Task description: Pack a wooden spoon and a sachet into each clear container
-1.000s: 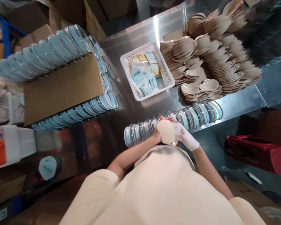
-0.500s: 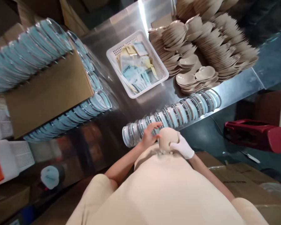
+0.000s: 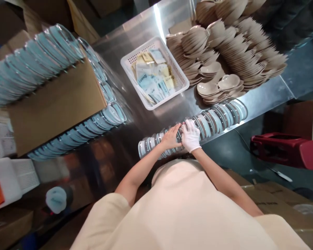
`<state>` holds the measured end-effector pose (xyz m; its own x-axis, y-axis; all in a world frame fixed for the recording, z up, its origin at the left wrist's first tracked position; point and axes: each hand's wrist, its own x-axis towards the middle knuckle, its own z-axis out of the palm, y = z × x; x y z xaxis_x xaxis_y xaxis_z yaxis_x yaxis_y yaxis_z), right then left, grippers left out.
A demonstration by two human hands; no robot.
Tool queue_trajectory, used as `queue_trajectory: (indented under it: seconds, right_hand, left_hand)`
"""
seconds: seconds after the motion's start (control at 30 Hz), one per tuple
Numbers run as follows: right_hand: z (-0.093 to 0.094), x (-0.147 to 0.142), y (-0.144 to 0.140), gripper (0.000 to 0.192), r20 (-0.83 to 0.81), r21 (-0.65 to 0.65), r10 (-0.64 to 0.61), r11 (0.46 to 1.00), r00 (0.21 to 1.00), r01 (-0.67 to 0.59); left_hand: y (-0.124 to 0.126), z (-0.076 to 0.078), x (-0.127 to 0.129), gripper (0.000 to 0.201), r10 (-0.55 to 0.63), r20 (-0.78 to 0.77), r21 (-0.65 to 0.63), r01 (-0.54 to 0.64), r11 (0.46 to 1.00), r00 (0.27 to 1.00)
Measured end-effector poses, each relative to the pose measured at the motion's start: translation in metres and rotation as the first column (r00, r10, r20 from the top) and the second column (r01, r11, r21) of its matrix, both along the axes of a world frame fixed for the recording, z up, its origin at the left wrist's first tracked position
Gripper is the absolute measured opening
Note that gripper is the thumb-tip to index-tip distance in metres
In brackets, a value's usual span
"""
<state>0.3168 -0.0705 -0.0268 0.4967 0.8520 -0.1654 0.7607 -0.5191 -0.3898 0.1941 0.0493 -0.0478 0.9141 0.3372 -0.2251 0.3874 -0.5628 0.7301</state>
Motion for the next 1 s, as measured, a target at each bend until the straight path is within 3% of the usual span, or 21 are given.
queue_trajectory:
  seconds: [0.17,0.3,0.37,0.47,0.53,0.6,0.67,0.73,0.8,0.87,0.93,1.0]
  right_hand:
    - [-0.027,0.016,-0.038,0.069,0.012,0.161,0.1,0.982,0.995,-0.101]
    - [-0.034,0.01,-0.044,0.059,-0.006,0.198,-0.076,0.977,0.997,0.076]
    - [-0.03,0.019,-0.041,0.061,-0.067,0.253,-0.028,0.967,0.997,0.044]
    - [-0.016,0.072,-0.028,0.051,-0.152,0.349,0.082,0.937,0.985,-0.024]
    - [-0.006,0.128,-0.006,0.044,-0.134,0.339,-0.004,0.94,0.991,0.049]
    - [-0.003,0.184,0.027,0.049,-0.078,0.297,-0.101,0.947,0.992,0.12]
    - [-0.006,0.225,0.064,0.056,-0.017,0.227,-0.142,0.963,0.99,0.142]
    - [-0.013,0.247,0.092,0.049,-0.02,0.169,-0.147,0.974,0.989,0.149]
    - [-0.018,0.256,0.105,0.033,-0.043,0.085,-0.151,0.984,0.988,0.154]
    - [-0.019,0.261,0.103,0.026,-0.026,-0.042,-0.186,0.982,0.982,0.185]
    - [-0.016,0.268,0.092,0.031,0.006,-0.13,-0.22,0.967,0.975,0.219]
    - [-0.012,0.278,0.078,0.034,0.002,-0.169,-0.248,0.955,0.969,0.245]
  left_hand:
    - [0.0,0.004,0.0,0.112,0.013,-0.012,-0.021,-0.013,1.0,1.0]
    - [0.002,0.007,0.0,0.108,-0.037,-0.033,-0.018,0.037,0.999,0.999]
    - [0.002,0.007,-0.001,0.1,-0.077,-0.032,-0.011,0.077,0.997,0.997]
    - [0.0,0.008,-0.002,0.088,-0.1,-0.042,0.002,0.1,0.995,0.994]
    - [0.0,0.012,0.002,0.086,-0.093,-0.065,0.006,0.093,0.996,0.994]
    - [0.008,0.019,0.014,0.076,-0.099,-0.094,0.007,0.1,0.995,0.991]
    - [0.029,0.03,0.038,0.057,-0.07,-0.097,0.018,0.072,0.997,0.993]
    - [0.064,0.04,0.072,0.039,0.077,-0.054,0.06,-0.074,0.995,0.996]
    - [0.106,0.045,0.112,0.031,0.339,-0.03,0.114,-0.334,0.936,0.94]
    - [0.147,0.045,0.149,0.031,0.588,-0.108,0.157,-0.57,0.806,0.802]
    - [0.176,0.037,0.179,0.045,0.723,-0.199,0.192,-0.697,0.691,0.662]
    - [0.192,0.026,0.199,0.064,0.78,-0.257,0.206,-0.756,0.621,0.57]
